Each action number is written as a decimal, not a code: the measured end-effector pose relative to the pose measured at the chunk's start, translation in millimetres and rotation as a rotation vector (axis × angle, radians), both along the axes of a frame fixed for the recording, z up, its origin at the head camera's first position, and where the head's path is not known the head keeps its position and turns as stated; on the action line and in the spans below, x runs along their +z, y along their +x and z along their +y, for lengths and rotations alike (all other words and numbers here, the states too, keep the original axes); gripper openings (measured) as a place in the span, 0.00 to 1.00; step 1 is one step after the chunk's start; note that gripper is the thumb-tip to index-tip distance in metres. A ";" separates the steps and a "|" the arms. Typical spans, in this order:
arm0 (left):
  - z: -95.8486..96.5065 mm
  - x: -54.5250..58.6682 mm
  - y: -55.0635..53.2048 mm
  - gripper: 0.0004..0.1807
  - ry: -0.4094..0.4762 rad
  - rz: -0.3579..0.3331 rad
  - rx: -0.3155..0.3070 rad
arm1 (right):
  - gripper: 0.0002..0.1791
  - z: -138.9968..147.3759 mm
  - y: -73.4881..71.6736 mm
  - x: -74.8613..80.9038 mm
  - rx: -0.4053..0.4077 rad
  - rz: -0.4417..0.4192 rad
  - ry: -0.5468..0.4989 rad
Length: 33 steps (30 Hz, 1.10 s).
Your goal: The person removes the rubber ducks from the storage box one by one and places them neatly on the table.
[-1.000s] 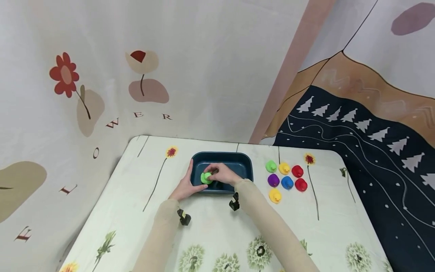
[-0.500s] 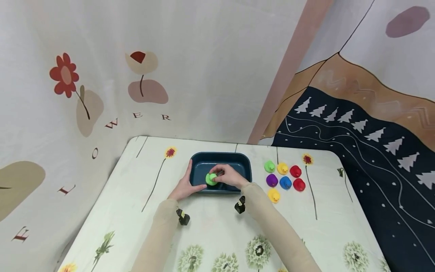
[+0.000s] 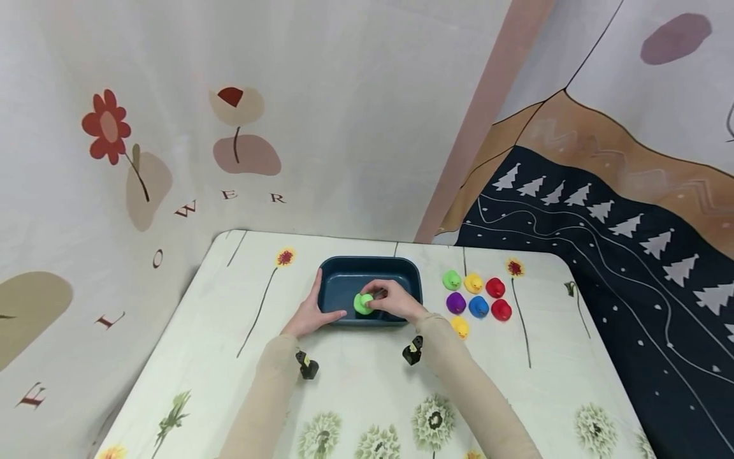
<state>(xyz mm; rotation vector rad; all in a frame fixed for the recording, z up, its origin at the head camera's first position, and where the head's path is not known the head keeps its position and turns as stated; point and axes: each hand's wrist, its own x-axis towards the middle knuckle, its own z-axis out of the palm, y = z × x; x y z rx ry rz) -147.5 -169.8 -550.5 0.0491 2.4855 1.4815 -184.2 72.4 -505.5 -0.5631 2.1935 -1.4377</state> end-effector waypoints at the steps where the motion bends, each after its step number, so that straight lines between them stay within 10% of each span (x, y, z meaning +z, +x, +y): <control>1: -0.1 0.3 -0.1 0.63 -0.001 0.000 0.000 | 0.12 1.1 0.3 -0.1 -0.004 0.005 -0.004; 23: -1.8 2.7 -0.5 0.65 0.001 0.012 -0.013 | 0.15 43.5 9.8 5.6 -0.066 0.045 -0.001; 30: -1.8 2.8 0.0 0.65 -0.002 0.017 -0.017 | 0.16 56.7 25.6 44.7 -0.065 0.023 -0.009; 33: -1.0 3.0 0.3 0.65 -0.007 0.012 -0.017 | 0.16 64.2 23.1 38.9 -0.076 0.031 0.010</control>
